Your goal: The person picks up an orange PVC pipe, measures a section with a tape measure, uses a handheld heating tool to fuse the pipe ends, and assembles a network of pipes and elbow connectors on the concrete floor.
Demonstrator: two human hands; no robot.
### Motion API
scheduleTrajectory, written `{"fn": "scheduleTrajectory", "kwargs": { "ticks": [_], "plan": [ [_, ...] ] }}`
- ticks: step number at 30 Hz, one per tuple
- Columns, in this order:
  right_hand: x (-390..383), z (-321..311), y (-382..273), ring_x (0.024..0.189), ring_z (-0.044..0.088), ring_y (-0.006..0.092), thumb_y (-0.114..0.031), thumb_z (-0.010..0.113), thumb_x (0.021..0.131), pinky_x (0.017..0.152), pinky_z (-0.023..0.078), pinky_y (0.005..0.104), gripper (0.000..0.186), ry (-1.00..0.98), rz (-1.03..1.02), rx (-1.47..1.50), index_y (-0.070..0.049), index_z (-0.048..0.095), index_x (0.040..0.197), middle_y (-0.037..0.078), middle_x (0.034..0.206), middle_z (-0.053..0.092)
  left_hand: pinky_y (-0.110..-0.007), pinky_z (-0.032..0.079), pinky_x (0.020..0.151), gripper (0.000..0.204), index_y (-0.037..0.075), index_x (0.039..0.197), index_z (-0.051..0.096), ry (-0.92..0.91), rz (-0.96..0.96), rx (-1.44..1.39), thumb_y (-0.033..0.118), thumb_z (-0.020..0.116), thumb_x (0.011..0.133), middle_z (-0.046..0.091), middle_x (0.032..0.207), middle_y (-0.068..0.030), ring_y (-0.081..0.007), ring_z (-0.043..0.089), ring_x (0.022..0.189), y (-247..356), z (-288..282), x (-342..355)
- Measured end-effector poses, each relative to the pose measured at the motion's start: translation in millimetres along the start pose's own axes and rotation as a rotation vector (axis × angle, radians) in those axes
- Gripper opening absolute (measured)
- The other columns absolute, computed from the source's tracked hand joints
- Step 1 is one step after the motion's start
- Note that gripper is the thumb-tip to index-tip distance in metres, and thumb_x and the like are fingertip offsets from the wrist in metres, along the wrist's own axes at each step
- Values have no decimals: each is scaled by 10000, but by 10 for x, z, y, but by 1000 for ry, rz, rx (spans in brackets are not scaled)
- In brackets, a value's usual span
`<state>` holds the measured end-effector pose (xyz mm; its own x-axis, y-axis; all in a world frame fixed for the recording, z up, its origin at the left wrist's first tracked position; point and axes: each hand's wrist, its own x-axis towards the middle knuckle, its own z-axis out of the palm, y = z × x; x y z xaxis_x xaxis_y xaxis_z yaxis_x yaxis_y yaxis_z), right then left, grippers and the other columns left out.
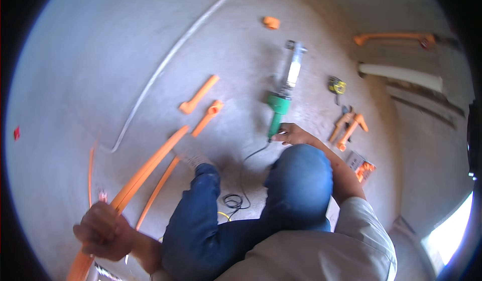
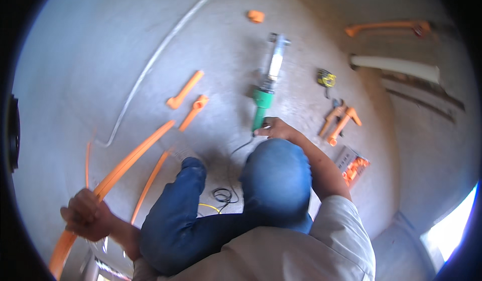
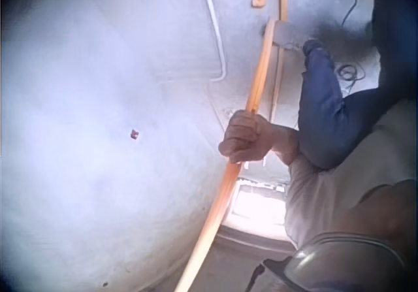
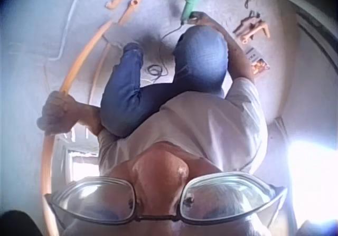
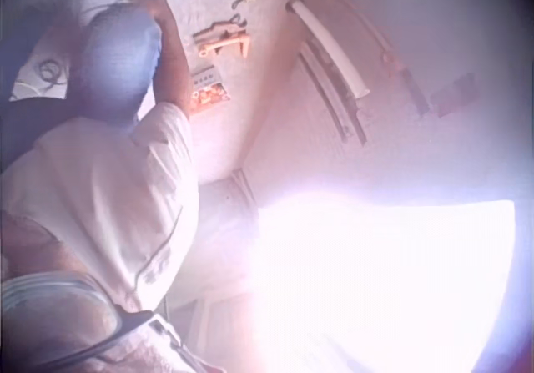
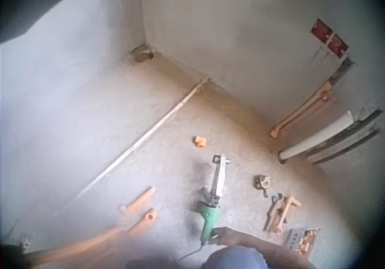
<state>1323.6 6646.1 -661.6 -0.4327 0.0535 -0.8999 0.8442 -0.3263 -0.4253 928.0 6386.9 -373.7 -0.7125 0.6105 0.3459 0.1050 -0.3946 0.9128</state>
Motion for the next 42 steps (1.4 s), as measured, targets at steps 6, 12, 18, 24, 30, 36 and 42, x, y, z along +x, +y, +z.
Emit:
{"fn": "scheduleTrajectory", "kwargs": {
  "ticks": [6, 12, 18, 24, 30, 36, 42],
  "plan": [
    [-137, -1073, 274, 1256, 541, 404, -343, 803, 795, 1017, 484, 473, 745, 1039, 93, -658, -61, 489, 1409, 183, 1457, 499, -254, 306, 517, 422, 144, 716, 319, -110, -29, 95, 340, 502, 1042, 314, 567, 21, -86, 324, 483, 292, 188, 18],
    [-56, -2184, 707, 1325, 478, 409, -274, 789, 804, 1080, 436, 484, 863, 1157, 170, -695, -128, 338, 1526, 156, 1550, 388, -233, 319, 503, 395, 104, 782, 401, -219, -12, 50, 370, 514, 1051, 403, 679, -8, -83, 343, 500, 210, 732, 73],
    [-204, -1731, 262, 1130, 621, 321, -348, 629, 927, 956, 499, 422, 489, 1383, -47, -333, -24, 572, 1289, 188, 1260, 614, -220, 349, 440, 369, 40, 925, 534, -383, -23, 127, 384, 509, 1055, 416, 706, -11, -66, 401, 460, 625, 941, 168],
    [-1962, -929, -772, 1027, 641, 208, -519, 523, 954, 928, 492, 356, 610, 436, -921, 726, 10, 652, 1228, 117, 1140, 678, -260, 384, 411, 215, -2, 868, 681, -425, -116, 253, 198, 659, 943, 594, 720, -76, -115, 509, 477, 628, 1333, 261],
    [-3136, 305, -2464, 964, 635, 383, -322, 780, 793, 863, 514, 449, 566, 393, -1570, -460, 25, 592, 1199, 185, 1022, 650, -317, 557, 692, 118, -10, 980, 703, -490, 88, 268, 103, 691, 945, 690, 793, -113, -158, 651, 682, 512, 2096, 335],
    [-3493, 518, -2816, 908, 630, 403, -272, 772, 811, 779, 531, 430, 596, 444, -1521, -665, 25, 540, 1272, 212, 996, 610, -246, 498, 640, 210, -5, 953, 686, -415, -220, 274, 73, 836, 828, 652, 731, -24, -54, 562, 675, 766, 2017, 372],
    [-3362, 484, -2701, 1104, 608, 424, -175, 677, 887, 958, 495, 443, 579, 380, -1247, -632, -24, 469, 1406, 230, 1227, 606, -231, 483, 592, 170, 0, 956, 660, -332, -231, 168, 21, 789, 847, 668, 819, -32, -51, 566, 650, 682, 1935, 478]
  ]
}}
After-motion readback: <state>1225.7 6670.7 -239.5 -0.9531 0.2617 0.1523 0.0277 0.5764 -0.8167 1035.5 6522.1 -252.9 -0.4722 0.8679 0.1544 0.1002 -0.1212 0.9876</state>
